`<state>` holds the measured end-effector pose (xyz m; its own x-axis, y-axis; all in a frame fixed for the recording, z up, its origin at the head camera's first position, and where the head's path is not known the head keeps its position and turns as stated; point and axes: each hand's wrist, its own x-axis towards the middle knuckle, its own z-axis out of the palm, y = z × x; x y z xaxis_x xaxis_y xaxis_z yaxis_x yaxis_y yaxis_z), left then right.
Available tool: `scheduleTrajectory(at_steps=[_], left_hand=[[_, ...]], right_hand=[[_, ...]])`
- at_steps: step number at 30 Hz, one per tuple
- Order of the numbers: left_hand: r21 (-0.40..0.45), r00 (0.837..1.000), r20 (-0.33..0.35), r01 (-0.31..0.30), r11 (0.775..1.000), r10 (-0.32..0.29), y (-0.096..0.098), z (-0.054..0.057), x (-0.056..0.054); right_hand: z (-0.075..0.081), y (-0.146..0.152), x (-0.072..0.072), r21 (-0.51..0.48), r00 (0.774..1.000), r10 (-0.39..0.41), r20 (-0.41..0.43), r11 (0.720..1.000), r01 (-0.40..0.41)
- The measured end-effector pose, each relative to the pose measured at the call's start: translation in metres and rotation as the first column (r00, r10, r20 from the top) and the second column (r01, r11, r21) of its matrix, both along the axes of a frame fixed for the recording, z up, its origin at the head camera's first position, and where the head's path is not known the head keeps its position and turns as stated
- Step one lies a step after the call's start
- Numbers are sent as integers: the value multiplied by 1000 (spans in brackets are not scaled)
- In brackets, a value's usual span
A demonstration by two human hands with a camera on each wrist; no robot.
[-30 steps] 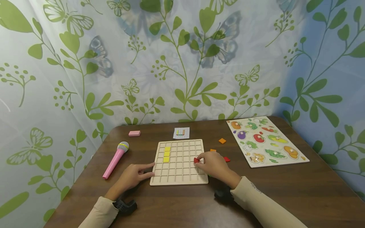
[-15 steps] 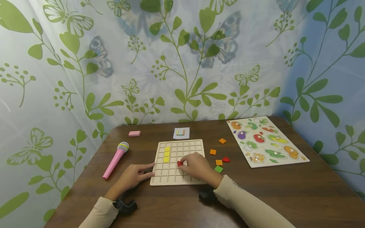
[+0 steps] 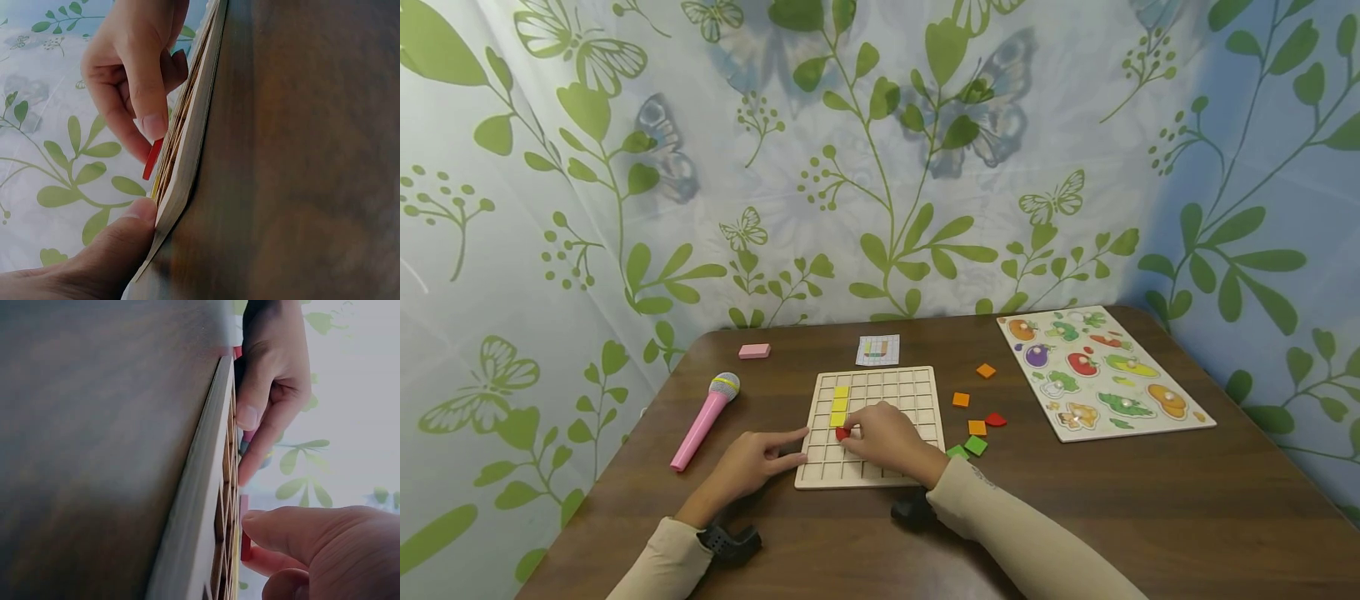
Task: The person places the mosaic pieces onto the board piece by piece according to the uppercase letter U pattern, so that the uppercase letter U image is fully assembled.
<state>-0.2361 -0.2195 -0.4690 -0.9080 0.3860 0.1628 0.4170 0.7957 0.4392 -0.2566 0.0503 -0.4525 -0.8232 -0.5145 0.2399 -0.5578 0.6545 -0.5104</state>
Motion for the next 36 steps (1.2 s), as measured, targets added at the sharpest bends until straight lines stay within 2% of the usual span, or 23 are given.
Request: scheduleTrajectory(at_steps=[9, 18, 36], left_hand=[[9, 1000, -12, 4, 1000, -4, 0, -1, 0], [12, 1000, -9, 3, 1000, -3, -1, -2, -1], [0, 1000, -1, 1, 1000, -1, 0, 0, 0]], right_hand=[[-6, -7, -7, 7, 999, 46, -27, 999, -46], [-11, -9, -9, 24, 999, 33, -1, 999, -32], [-12, -7, -7, -6, 999, 25, -41, 1000, -25]])
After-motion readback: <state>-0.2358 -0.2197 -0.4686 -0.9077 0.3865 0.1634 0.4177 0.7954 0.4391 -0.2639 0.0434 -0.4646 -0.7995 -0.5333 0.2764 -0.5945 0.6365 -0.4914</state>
